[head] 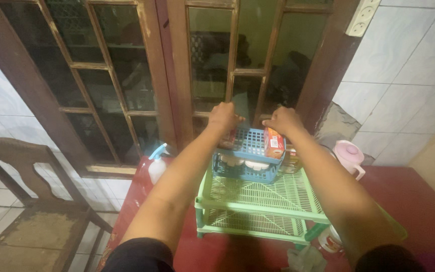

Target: The person wipes a small container with a cloth, then places several packaged items and containers into a green plastic rack on a table, before finally folding the cloth.

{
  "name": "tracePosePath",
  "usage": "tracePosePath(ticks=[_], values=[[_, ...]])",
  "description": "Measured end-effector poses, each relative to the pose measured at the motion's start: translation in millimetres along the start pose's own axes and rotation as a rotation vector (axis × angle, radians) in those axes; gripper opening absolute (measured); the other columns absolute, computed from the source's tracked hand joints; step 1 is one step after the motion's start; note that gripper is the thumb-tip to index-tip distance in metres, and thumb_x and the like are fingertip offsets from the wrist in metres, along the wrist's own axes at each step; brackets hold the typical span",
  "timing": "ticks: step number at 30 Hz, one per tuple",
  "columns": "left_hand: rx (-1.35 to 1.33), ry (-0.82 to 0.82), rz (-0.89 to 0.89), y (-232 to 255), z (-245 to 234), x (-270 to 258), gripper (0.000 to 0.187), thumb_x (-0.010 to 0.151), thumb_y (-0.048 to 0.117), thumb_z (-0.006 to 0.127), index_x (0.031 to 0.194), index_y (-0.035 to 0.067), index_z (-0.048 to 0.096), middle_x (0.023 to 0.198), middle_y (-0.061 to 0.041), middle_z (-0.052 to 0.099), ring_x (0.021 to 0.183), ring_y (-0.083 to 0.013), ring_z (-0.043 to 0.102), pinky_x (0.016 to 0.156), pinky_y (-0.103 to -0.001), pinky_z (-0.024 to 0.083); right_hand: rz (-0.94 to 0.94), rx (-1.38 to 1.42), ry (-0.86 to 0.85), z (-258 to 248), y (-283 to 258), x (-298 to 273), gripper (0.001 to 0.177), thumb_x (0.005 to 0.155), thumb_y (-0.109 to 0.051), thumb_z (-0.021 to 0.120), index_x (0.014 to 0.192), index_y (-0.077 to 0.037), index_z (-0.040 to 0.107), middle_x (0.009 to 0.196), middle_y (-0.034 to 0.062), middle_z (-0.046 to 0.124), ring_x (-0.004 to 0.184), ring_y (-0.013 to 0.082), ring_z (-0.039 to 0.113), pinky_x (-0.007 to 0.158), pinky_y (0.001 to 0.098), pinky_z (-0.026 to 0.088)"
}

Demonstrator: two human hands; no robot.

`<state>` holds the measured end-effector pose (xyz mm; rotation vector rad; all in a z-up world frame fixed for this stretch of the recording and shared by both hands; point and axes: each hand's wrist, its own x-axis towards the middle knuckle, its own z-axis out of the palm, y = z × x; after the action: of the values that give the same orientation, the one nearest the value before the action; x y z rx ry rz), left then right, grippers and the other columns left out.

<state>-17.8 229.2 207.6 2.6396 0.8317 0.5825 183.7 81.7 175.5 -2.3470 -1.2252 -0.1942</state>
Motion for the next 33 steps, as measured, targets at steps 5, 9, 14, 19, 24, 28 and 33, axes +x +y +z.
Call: tracePosePath(ticks=[5,9,14,19,24,28,33], values=[[0.044,0.05,0.003,-1.1,4.5,-2.6,0.046,0.08,0.042,0.083,0.106,0.005,0.075,0.118,-0.02,0.069,0.108,-0.0376,0.069,0.088,-0.046,0.058,-0.002,-0.011,0.008,5.0,0.4,-5.7,0.048,0.079,-0.05,0.081,0.083,-0.002,0.076,0.086,0.0205,0.075,0.086,0.0375,0.074,0.081,0.047,0.058],[0.049,0.056,0.021,-5.5,10.5,-1.5,0.046,0.083,0.04,0.082,0.111,0.005,0.073,0.129,-0.022,0.063,0.115,-0.039,0.066,0.093,-0.046,0.057,-0.072,0.028,0.075,7.1,7.0,-8.1,0.046,0.088,-0.05,0.073,0.093,-0.005,0.077,0.091,0.0227,0.074,0.09,0.0405,0.072,0.084,0.0478,0.056],[0.055,0.163,0.084,-9.7,16.1,-8.1,0.042,0.088,0.031,0.077,0.12,0.005,0.067,0.131,-0.019,0.055,0.122,-0.04,0.054,0.096,-0.05,0.052,0.028,0.101,0.163,10.3,28.6,-9.3,0.043,0.098,-0.047,0.063,0.098,-0.006,0.078,0.1,0.0222,0.074,0.099,0.0427,0.069,0.088,0.0495,0.054],[0.039,0.319,0.167,-1.3,10.7,-17.6,0.034,0.08,0.015,0.072,0.113,0.008,0.067,0.121,-0.014,0.059,0.116,-0.0365,0.058,0.089,-0.053,0.052,0.035,0.155,0.199,29.9,97.9,-7.7,0.027,0.09,-0.022,0.062,0.108,-0.009,0.078,0.106,0.0201,0.075,0.105,0.0397,0.071,0.095,0.0462,0.054],[-0.074,0.405,0.244,18.1,8.8,-35.0,0.02,0.084,0.012,0.071,0.103,0.008,0.066,0.113,-0.014,0.063,0.109,-0.0376,0.062,0.088,-0.051,0.054,-0.012,0.068,-0.197,53.9,145.7,-13.5,0.061,0.078,-0.011,0.068,0.138,-0.014,0.061,0.135,0.0185,0.064,0.125,0.0351,0.061,0.107,0.0415,0.047],[-0.223,0.464,0.372,27.8,16.0,-49.6,0.02,0.08,0.011,0.072,0.099,0.007,0.067,0.108,-0.016,0.064,0.105,-0.0398,0.062,0.088,-0.05,0.053,-0.007,0.123,-0.403,71.3,155.0,-26.9,0.092,0.07,-0.008,0.081,0.152,-0.005,0.041,0.15,0.0185,0.053,0.134,0.0294,0.056,0.11,0.0366,0.047],[-0.344,0.361,0.424,51.3,34.2,-66.0,0.013,0.087,0.013,0.072,0.097,0.007,0.069,0.1,-0.018,0.068,0.098,-0.0375,0.067,0.086,-0.047,0.054,-0.021,0.309,-0.36,70.5,151.1,-54.2,0.086,0.069,-0.008,0.081,0.148,-0.002,0.046,0.143,0.0187,0.058,0.123,0.0297,0.061,0.098,0.0396,0.053]])
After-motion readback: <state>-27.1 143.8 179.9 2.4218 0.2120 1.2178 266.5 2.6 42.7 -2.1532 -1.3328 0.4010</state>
